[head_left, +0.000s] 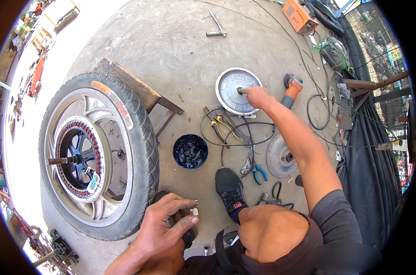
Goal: The person applies grease to a wheel bearing, places it into a hub cover, and uses shears to press a seal into the bearing. The person then places the bearing into the wheel hub.
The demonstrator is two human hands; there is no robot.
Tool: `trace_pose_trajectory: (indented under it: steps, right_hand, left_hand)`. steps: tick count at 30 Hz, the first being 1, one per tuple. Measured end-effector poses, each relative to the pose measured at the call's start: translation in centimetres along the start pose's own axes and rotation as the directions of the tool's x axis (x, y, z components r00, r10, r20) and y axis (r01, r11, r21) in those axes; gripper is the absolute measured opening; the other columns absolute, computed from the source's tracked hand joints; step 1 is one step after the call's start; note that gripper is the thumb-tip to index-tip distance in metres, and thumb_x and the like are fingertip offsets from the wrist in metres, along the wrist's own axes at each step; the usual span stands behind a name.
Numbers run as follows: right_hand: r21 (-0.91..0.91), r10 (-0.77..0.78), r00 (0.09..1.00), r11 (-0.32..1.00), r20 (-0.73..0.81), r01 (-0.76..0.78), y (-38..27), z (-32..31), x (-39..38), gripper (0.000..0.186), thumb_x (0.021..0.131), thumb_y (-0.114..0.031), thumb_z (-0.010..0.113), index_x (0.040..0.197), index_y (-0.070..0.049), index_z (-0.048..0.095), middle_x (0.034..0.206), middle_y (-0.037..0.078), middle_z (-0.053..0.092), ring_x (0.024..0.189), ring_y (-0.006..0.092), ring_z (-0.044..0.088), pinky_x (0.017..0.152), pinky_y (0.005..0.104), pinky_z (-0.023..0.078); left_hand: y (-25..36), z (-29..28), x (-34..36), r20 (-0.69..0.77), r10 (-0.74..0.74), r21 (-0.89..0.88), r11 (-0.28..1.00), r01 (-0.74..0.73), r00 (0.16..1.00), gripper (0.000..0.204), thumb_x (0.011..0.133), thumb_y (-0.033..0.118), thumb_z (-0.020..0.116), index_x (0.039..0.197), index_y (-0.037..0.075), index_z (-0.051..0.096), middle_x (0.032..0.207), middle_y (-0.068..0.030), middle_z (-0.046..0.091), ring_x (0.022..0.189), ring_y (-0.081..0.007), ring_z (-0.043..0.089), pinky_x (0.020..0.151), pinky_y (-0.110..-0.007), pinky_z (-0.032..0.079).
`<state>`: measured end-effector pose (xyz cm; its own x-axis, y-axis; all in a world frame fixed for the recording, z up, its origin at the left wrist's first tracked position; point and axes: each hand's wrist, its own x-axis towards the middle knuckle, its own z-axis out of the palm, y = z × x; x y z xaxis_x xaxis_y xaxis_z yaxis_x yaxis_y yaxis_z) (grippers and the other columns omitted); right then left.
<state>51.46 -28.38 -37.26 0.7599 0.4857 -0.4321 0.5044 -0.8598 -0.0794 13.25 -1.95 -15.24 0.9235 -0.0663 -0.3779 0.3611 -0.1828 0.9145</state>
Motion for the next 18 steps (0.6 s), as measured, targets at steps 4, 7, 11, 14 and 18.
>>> trace_pose_trajectory:
  steps: [4, 7, 11, 14, 18]
  right_hand:
    - [0.101, -0.052, 0.988, 0.993, -0.147, 0.068, 2.8, 3.9, 1.8, 0.052, 0.084, -0.003, 0.051, 0.133, -0.015, 0.062, 0.089, 0.019, 0.069, 0.082, 0.0332, 0.068, 0.069, 0.0457, 0.053]
    - [0.586, 0.161, 0.968, 0.773, 0.191, -0.244, 1.2, 2.2, 2.7, 0.039, 0.081, 0.002, 0.045, 0.110, -0.007, 0.069, 0.071, 0.011, 0.058, 0.054, 0.0217, 0.054, 0.046, 0.0384, 0.042]
    - [0.777, 0.199, 0.949, 0.545, 0.246, -0.316, 0.9, 1.7, 2.5, 0.011, 0.080, 0.004, 0.051, 0.081, -0.003, 0.060, 0.060, 0.001, 0.038, 0.046, 0.0127, 0.033, 0.038, 0.0338, 0.025]
    - [0.848, 0.214, 0.939, 0.409, 0.269, -0.336, 0.5, 1.4, 2.3, 0.010, 0.079, 0.005, 0.056, 0.072, -0.002, 0.055, 0.059, -0.001, 0.034, 0.046, 0.0118, 0.032, 0.039, 0.0331, 0.025]
    - [0.844, 0.224, 0.941, 0.423, 0.255, -0.329, 0.9, 1.6, 2.8, 0.010, 0.077, 0.004, 0.060, 0.070, 0.000, 0.056, 0.059, 0.001, 0.038, 0.047, 0.0123, 0.034, 0.038, 0.0331, 0.026]
  left_hand:
    - [0.2, 0.0, 0.1, 0.015, 0.012, 0.007, 1.000, -0.012, 1.000, 0.026, 0.086, 0.009, 0.076, 0.106, -0.006, 0.067, 0.090, -0.0113, 0.064, 0.067, -0.0116, 0.062, 0.060, -0.024, 0.047]
    - [0.0, 0.0, 0.0, -0.005, 0.020, 0.011, 1.000, -0.020, 1.000, 0.027, 0.086, 0.010, 0.076, 0.106, -0.006, 0.067, 0.090, -0.0110, 0.064, 0.066, -0.0109, 0.060, 0.060, -0.024, 0.046]
    - [-0.2, -0.1, 0.0, -0.002, 0.044, 0.017, 0.999, -0.044, 0.999, 0.027, 0.087, 0.010, 0.076, 0.106, -0.006, 0.067, 0.090, -0.0111, 0.064, 0.066, -0.0112, 0.062, 0.060, -0.024, 0.047]
    - [-0.2, 0.0, 0.0, -0.001, 0.010, -0.017, 1.000, -0.010, 1.000, 0.026, 0.088, 0.011, 0.075, 0.106, -0.006, 0.067, 0.090, -0.0110, 0.063, 0.068, -0.0121, 0.065, 0.060, -0.024, 0.047]
    - [-0.4, 0.0, -0.1, -0.015, -0.008, -0.024, 1.000, 0.007, 1.000, 0.028, 0.085, 0.009, 0.076, 0.110, -0.002, 0.069, 0.089, -0.0090, 0.064, 0.065, -0.0122, 0.058, 0.060, -0.026, 0.047]
